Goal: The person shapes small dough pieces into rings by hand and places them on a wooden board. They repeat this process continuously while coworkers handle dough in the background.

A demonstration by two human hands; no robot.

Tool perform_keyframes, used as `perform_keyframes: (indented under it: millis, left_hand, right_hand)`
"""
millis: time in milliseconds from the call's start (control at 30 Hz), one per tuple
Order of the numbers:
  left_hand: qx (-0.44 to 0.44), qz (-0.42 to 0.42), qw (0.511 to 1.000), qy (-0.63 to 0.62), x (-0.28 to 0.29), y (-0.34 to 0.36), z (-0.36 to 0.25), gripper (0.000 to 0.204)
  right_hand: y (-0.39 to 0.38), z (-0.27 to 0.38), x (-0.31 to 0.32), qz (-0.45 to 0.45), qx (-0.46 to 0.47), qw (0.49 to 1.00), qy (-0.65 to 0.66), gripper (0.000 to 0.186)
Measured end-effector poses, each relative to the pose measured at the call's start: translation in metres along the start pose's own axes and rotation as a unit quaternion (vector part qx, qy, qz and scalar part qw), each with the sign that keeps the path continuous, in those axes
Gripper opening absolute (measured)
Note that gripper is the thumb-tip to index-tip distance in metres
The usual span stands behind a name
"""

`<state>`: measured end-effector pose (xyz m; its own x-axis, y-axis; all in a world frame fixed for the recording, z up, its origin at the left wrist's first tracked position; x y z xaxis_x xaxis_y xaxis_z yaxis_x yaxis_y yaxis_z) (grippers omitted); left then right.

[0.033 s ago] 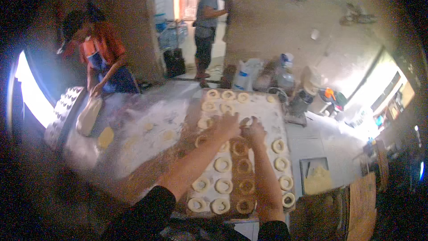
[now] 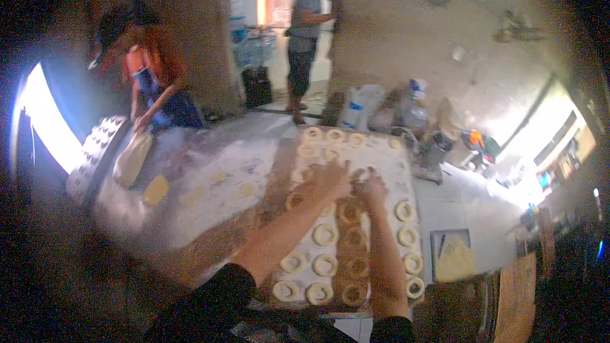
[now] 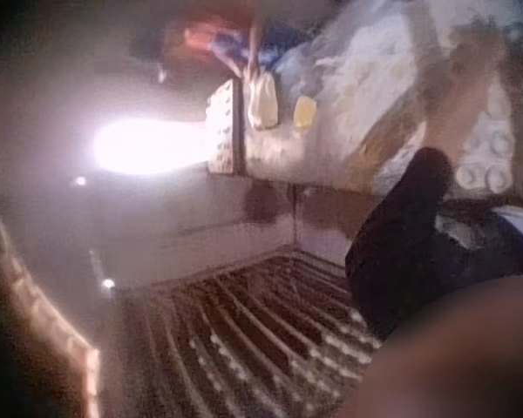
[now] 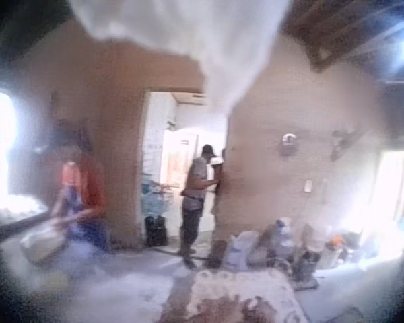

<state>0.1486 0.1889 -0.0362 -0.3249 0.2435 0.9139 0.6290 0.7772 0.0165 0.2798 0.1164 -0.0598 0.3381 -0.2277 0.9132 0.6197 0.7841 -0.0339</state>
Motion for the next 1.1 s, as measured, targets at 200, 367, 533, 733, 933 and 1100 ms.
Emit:
perform_keyframes:
  millis: [200,367,533,733,933,1100]
  left_hand:
    - [-0.032,-0.187,0.979,-0.076,0.046,-0.041,0.052,0.06]
    - [0.039,-0.3,0.945,-0.127,0.088,-0.161,0.209,0.049]
    - [0.28,-0.232,0.908,-0.21,0.096,-0.333,0.36,0.034]
    - [0.358,-0.186,0.877,-0.261,0.094,-0.395,0.401,0.027]
    - [0.272,-0.236,0.841,-0.403,0.137,-0.375,0.39,0.033]
    - [0.195,-0.247,0.839,-0.444,0.178,-0.366,0.376,0.029]
  right_hand:
    - [-0.038,0.103,0.005,-0.059,0.09,0.988,-0.113,0.08]
    - [-0.102,0.253,-0.08,0.124,0.347,0.926,0.082,0.034]
    - [-0.222,0.381,-0.203,0.298,0.501,0.807,0.094,0.029]
    - [-0.254,0.424,-0.234,0.343,0.575,0.741,-0.052,0.024]
    - [-0.237,0.425,-0.18,0.49,0.304,0.753,0.317,0.034]
    - [-0.252,0.439,-0.147,0.349,0.317,0.837,0.277,0.038]
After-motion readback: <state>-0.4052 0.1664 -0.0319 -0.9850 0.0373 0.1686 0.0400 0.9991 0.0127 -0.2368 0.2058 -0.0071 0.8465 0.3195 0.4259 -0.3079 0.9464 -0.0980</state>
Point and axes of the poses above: each hand's wrist, its own y-axis towards the middle knuckle, its own x-axis out of the back of the hand, z = x × y, the point moved 2 cm from there along y, towards the middle knuckle, and after that the axes turned 3 degrees about x, right-handed, at the moved point
